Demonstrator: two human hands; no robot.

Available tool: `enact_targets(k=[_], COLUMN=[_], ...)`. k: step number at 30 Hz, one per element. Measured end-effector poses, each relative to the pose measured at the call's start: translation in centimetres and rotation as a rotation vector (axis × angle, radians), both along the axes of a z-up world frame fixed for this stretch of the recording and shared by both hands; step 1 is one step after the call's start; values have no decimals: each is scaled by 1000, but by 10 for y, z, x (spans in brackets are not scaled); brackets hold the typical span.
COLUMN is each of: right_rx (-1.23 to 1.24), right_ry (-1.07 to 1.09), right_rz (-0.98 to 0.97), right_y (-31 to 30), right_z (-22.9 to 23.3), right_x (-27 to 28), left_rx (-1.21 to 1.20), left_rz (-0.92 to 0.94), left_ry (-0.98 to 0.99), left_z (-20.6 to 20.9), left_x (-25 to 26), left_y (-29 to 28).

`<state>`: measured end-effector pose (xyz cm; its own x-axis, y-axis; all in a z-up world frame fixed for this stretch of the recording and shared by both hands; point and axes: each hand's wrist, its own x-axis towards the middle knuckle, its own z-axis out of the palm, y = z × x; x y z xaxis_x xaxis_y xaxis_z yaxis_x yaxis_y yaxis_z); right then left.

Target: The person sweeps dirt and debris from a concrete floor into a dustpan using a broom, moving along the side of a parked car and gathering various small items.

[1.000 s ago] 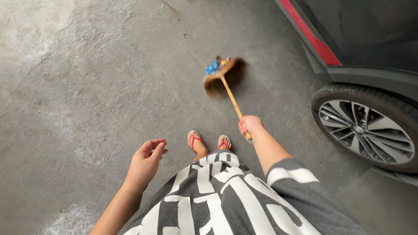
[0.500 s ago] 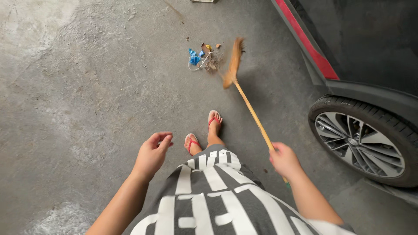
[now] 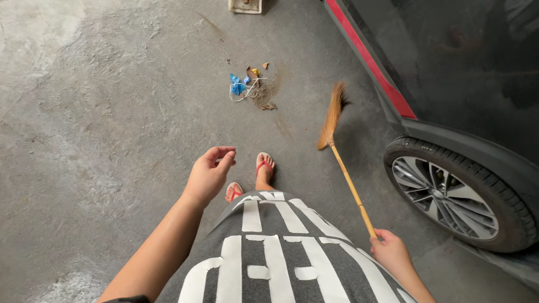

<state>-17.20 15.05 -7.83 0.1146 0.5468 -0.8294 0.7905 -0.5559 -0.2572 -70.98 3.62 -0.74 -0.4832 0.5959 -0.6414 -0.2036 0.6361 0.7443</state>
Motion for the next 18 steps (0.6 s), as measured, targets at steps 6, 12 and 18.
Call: enact_targets(k=[6,12,18], right_rx=[-26,-93,-132], right_ry=[-28,217,172], right_rz=[36,70,103], right_y=[56,102,116], right_z=[-108,-125,-27], right_x=[-54,-162,-163], left_rx=[-10,27,-64], left_rz=[31,58,148], left_ry=[-50,-21,-36], left_z=[-1,-2,4], left_x=[7,5,-23], left_y=[30,30,24])
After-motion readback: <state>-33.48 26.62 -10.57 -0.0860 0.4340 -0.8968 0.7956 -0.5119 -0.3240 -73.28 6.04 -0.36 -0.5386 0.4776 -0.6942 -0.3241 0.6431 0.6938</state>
